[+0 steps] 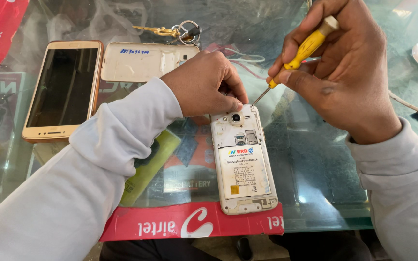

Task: The person removes the back cover of a gold smartphone, exposing the battery and internal components. They then use a yellow screwdriver to unscrew several screws around the camera module and along the phone's frame.

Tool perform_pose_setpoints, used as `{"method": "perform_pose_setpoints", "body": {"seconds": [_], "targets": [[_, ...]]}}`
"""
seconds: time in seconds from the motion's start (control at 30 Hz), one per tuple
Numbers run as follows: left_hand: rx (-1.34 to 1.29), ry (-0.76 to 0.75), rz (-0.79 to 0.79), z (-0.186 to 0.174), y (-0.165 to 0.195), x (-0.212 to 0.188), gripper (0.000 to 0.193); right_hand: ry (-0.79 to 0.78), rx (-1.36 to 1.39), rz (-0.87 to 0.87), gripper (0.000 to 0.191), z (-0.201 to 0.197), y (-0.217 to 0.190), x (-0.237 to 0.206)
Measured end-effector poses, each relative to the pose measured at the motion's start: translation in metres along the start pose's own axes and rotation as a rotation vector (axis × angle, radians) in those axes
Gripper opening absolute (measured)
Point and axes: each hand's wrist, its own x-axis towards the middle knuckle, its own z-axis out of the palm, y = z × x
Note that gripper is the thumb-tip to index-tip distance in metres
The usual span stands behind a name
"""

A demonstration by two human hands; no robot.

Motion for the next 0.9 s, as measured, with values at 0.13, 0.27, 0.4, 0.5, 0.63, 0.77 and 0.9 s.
{"method": "perform_pose_setpoints", "body": {"seconds": [0.13, 0.27, 0.4, 0.5, 0.63, 0.77, 0.9], "targets": [[0.016, 0.009, 0.03, 0.0, 0.003, -0.001, 0.018, 0.019, 0.04, 0.03, 0.045, 0.001, -0.001, 0.003], [0.004, 0.004, 0.016, -0.001, 0.004, -0.002, 0.017, 0.036, 0.079, 0.069, 0.046, 0.002, -0.001, 0.004], [0.024, 0.005, 0.014, 0.0, -0.001, 0.0, 0.018, 0.06, 0.021, 0.005, 0.048, -0.004, 0.006, -0.002], [0.044, 0.009, 0.078, 0.001, -0.008, 0.002, 0.017, 0.108, -0.051, -0.047, 0.054, -0.008, 0.016, -0.006], [0.027, -0.017, 0.214, -0.005, -0.015, 0.006, 0.02, 0.128, -0.148, -0.102, 0.066, -0.007, 0.023, -0.009], [0.03, -0.157, 0.251, -0.022, -0.022, -0.002, 0.052, 0.259, -0.01, 0.142, 0.081, -0.004, 0.014, -0.005], [0.13, -0.186, 0.307, -0.021, -0.023, -0.004, 0.07, 0.357, 0.138, 0.342, 0.092, 0.001, 0.002, 0.002]]}}
